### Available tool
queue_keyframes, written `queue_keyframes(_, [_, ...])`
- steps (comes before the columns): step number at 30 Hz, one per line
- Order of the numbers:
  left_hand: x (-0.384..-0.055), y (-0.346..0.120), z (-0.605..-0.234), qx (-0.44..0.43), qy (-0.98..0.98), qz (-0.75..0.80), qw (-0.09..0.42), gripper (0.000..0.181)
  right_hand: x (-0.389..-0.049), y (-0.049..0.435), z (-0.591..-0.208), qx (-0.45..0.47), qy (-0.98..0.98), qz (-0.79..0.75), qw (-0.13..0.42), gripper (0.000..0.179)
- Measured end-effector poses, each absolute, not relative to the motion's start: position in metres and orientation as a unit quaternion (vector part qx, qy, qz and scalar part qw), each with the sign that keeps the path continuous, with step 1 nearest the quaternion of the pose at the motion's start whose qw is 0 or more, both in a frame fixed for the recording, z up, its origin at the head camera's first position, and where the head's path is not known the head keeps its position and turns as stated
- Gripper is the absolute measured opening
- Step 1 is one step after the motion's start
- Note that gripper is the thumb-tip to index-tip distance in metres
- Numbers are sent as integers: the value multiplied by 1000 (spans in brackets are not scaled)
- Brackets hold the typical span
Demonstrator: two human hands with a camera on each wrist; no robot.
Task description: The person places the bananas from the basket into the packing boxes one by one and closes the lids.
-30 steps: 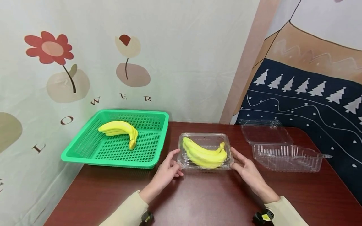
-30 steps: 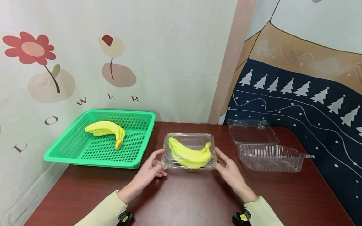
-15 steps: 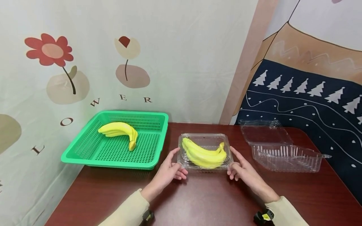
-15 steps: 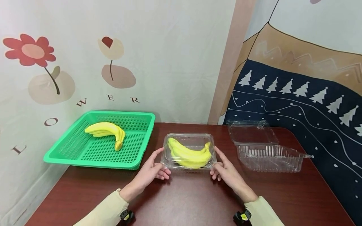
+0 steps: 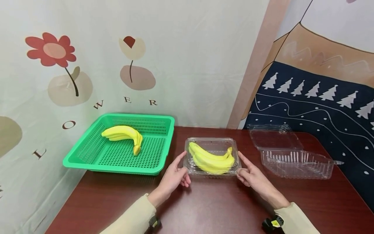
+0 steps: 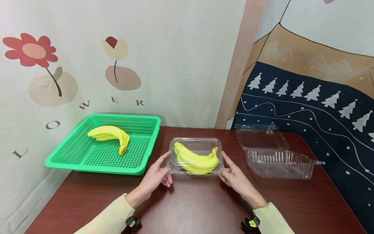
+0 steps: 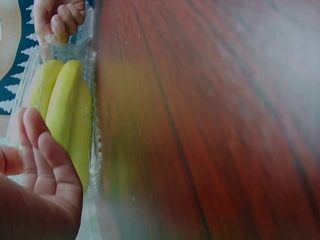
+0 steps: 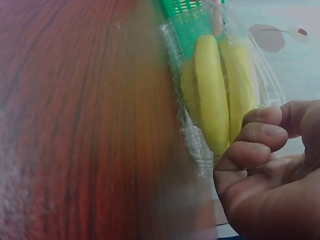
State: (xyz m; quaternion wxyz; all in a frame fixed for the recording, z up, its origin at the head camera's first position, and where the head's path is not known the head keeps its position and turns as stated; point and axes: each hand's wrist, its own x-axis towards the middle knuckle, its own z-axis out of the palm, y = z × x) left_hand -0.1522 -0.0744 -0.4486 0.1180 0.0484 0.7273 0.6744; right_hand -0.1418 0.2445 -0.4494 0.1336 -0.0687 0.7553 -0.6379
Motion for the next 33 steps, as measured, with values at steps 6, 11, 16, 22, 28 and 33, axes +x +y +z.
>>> queue_keyframes(6, [-152,-68,-448,27,726,679,105,77,-142,245,-447,-67,754,-640,134,78])
queue_keyframes(11, [-152,-67,-449,16,725,680,103,78,-141,246,-446,-69,757,-635,137,78])
queue_keyframes(16, [-151,-68,-450,15,723,681,112,78,-141,245,-447,-67,758,-633,142,78])
queue_keyframes(22, [-151,-74,-450,33,738,663,124,76,-141,245,-447,-71,788,-598,131,75])
queue_keyframes(28, [-152,-75,-449,38,720,677,148,77,-140,244,-447,-57,790,-596,132,73])
queue_keyframes(33, [-154,-72,-450,29,710,690,138,77,-141,243,-446,-57,783,-606,128,75])
